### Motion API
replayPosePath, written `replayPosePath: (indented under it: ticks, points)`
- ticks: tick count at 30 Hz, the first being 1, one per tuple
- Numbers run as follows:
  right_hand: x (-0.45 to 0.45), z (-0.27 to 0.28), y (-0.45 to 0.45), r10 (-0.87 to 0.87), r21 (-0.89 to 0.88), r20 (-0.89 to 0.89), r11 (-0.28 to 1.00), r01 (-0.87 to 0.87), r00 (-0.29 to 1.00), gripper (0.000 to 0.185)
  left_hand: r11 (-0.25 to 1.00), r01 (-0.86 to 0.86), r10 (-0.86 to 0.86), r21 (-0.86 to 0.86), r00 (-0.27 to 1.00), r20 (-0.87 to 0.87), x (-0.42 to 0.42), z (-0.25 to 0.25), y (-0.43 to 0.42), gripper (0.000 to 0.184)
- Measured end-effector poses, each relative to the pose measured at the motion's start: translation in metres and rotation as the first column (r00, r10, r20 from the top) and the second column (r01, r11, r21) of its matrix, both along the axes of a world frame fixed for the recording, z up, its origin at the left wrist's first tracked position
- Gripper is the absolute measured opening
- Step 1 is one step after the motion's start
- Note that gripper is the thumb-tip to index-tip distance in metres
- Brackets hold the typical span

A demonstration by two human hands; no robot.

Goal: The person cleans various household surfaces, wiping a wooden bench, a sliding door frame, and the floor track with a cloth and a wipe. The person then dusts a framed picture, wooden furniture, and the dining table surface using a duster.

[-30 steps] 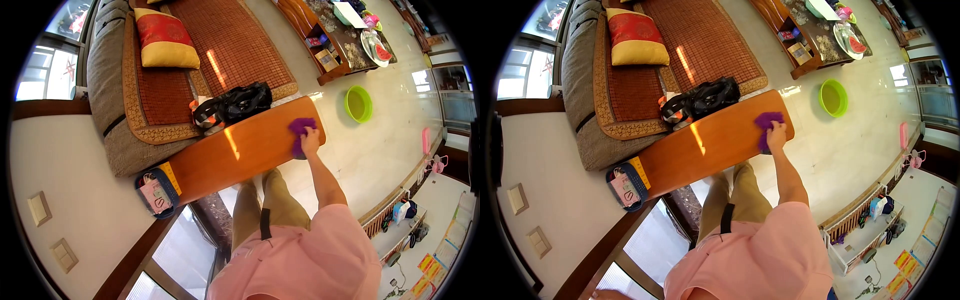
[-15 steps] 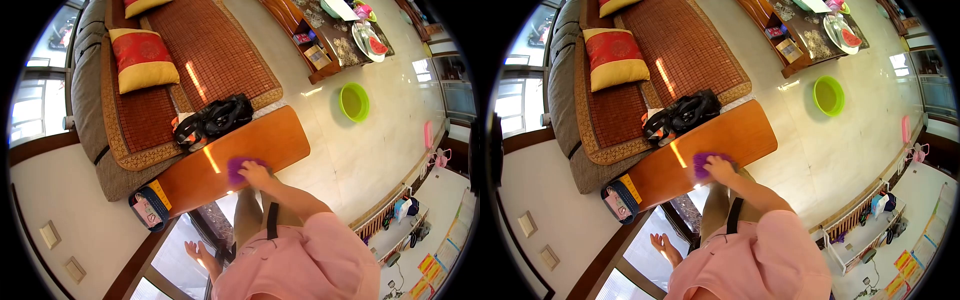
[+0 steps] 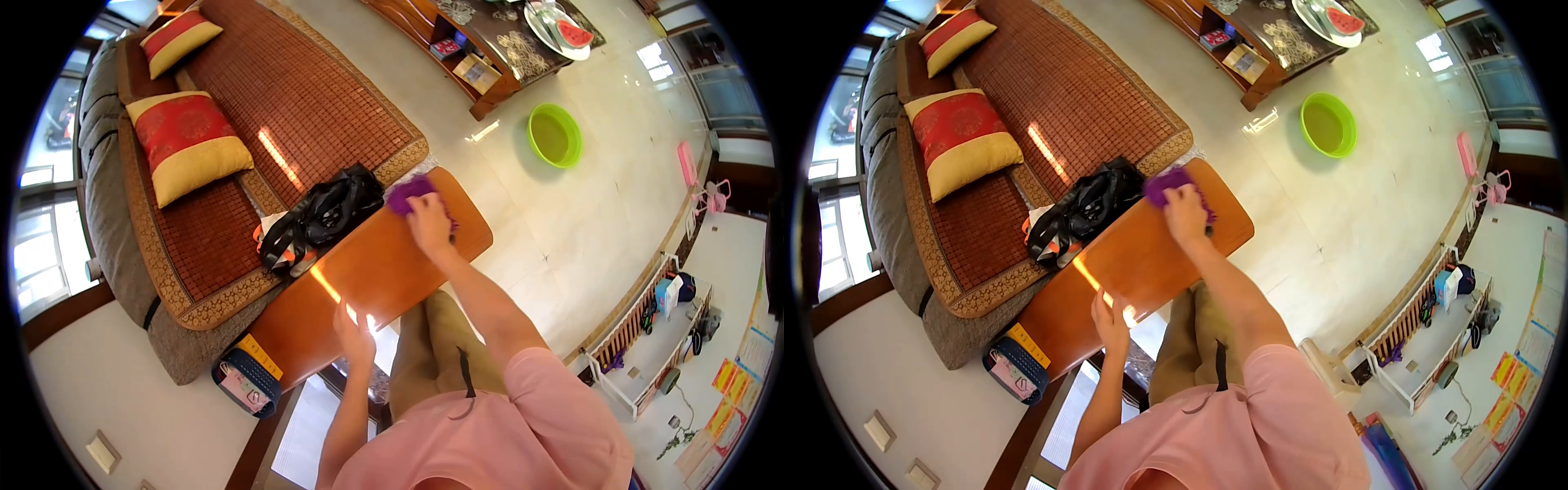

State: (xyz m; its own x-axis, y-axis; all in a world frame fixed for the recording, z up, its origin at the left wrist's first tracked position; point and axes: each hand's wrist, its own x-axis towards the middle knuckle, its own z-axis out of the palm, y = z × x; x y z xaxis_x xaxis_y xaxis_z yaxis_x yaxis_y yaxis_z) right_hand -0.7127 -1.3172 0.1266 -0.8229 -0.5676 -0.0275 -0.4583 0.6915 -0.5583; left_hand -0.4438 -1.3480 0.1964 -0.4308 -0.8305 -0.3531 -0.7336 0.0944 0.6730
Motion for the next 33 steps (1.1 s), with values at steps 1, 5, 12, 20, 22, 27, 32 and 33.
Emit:
replayPosePath:
  ticks: [1, 5, 12, 20, 22, 27, 32, 33]
  points:
    - [0.013, 0.001, -0.002, 0.089, -0.02, 0.025, 0.996, -0.089, 0.996, 0.026, 1.0, 0.017, -0.017, 0.002, 1.0, -0.001, -0.016, -0.004, -0.009, 0.05]
    - [0.042, 0.002, 0.046, 0.256, -0.069, 0.028, 0.965, -0.253, 0.966, 0.031, 0.98, 0.164, -0.173, -0.111, 0.982, -0.078, -0.064, -0.013, -0.028, 0.05]
    - [-0.003, 0.009, 0.159, -0.08, 0.016, 0.088, 0.997, 0.079, 0.993, 0.034, 0.942, 0.264, -0.275, -0.21, 0.961, -0.025, -0.103, -0.031, -0.019, 0.048]
    - [-0.107, -0.036, 0.092, -0.071, -0.24, 0.463, 0.95, 0.201, 0.884, 0.037, 0.856, 0.252, -0.264, -0.451, 0.964, 0.036, -0.235, -0.086, -0.011, 0.047]
    - [-0.121, -0.047, 0.098, -0.03, -0.237, 0.704, 0.932, 0.274, 0.71, 0.039, 0.837, 0.254, -0.237, -0.485, 0.967, 0.096, -0.257, -0.102, -0.009, 0.047]
    - [-0.099, -0.123, 0.189, -0.041, -0.075, 0.864, 0.975, 0.21, 0.502, 0.041, 0.744, 0.335, -0.084, -0.577, 0.905, 0.417, -0.282, -0.129, 0.003, 0.047]
    - [-0.087, -0.092, 0.218, -0.02, -0.031, 0.995, 0.867, 0.497, 0.098, 0.032, 0.709, 0.38, -0.108, -0.594, 0.891, 0.441, -0.282, -0.129, 0.004, 0.047]
    - [-0.096, -0.097, 0.213, -0.014, -0.011, 0.998, 0.904, 0.427, 0.057, 0.036, 0.704, 0.376, -0.109, -0.602, 0.896, 0.432, -0.281, -0.128, 0.004, 0.046]
